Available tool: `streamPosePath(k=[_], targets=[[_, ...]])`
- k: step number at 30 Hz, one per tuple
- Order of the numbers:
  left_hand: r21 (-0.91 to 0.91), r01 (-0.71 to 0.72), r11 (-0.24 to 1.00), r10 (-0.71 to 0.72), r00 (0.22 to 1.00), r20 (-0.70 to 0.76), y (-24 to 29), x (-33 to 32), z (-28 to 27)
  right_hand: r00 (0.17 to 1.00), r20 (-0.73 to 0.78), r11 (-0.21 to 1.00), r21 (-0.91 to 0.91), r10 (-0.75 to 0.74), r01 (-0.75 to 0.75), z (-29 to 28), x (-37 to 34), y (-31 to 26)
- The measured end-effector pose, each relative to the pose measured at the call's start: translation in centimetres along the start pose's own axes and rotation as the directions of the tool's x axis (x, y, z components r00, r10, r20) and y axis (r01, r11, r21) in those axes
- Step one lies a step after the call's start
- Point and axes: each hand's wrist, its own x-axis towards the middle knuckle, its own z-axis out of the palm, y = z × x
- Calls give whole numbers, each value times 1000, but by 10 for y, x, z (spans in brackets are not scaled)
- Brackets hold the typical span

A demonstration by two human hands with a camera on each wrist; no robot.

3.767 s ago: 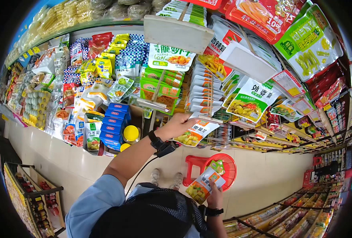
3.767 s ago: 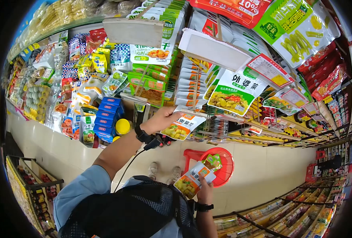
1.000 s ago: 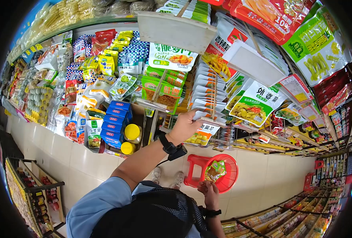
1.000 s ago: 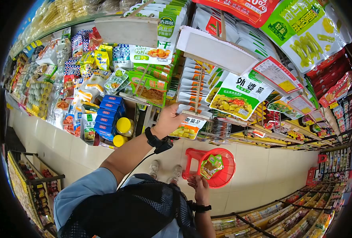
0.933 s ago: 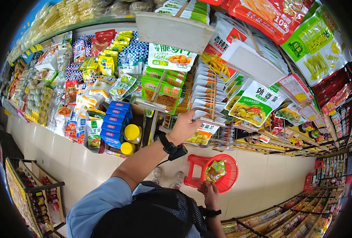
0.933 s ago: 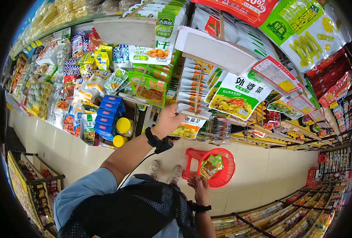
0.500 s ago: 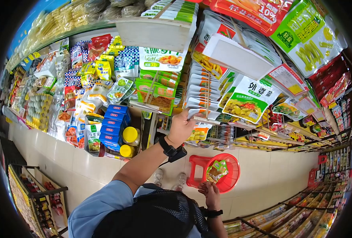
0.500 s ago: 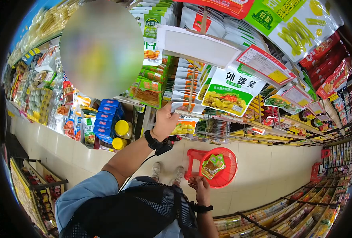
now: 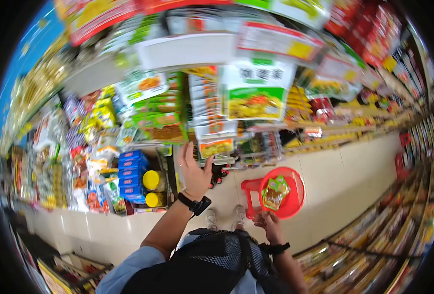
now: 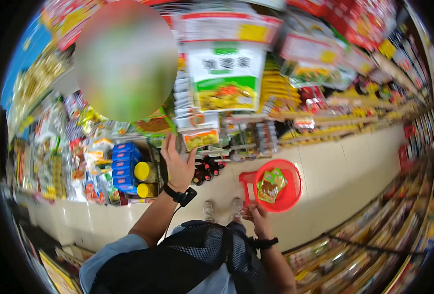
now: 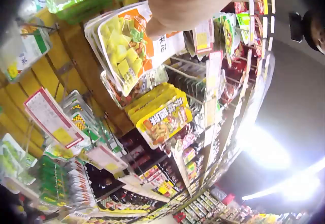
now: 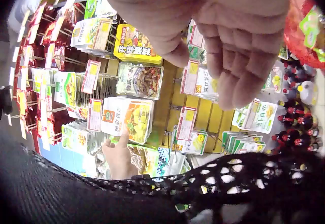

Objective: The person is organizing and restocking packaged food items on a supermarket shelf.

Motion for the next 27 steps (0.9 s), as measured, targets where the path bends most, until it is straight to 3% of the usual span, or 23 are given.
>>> streamPosePath(k=[3, 5, 7, 11, 15, 19, 20, 23, 25, 27], targets=[[109, -216, 970, 199, 969, 146, 4, -3, 4, 1000, -11, 1000, 1, -4, 4, 2, -1, -3], [127, -226, 966, 202, 963, 180, 8, 3, 17, 997, 58, 998, -43, 44, -42, -2, 0, -2], [206, -152, 967, 119, 979, 165, -5, 7, 38, 995, 99, 997, -72, -18, 26, 4, -6, -13], [205, -244, 948, 247, 969, 8, -12, 23, 55, 997, 70, 1000, 8, -11, 10, -13, -3, -1], [225, -208, 952, 216, 976, -8, -4, 22, 66, 994, -77, 997, 25, 74, -73, -61, 8, 23], [257, -200, 945, 215, 976, -32, -9, 13, 75, 921, -285, 963, 129, 264, -236, -142, 32, 76], [323, -144, 935, 148, 989, 12, -13, 7, 72, 894, -340, 955, 157, 293, -253, -166, 41, 95], [341, -224, 913, 218, 974, 57, 18, -11, 43, 829, -460, 947, 200, 318, -252, -221, 73, 134], [290, -311, 905, 251, 941, 225, 13, -44, 19, 829, -478, 956, 170, 291, -238, -246, 105, 150], [252, -421, 871, 254, 826, 503, 4, -88, -3, 860, -511, 970, -211, -6, -118, -300, 171, 230]])
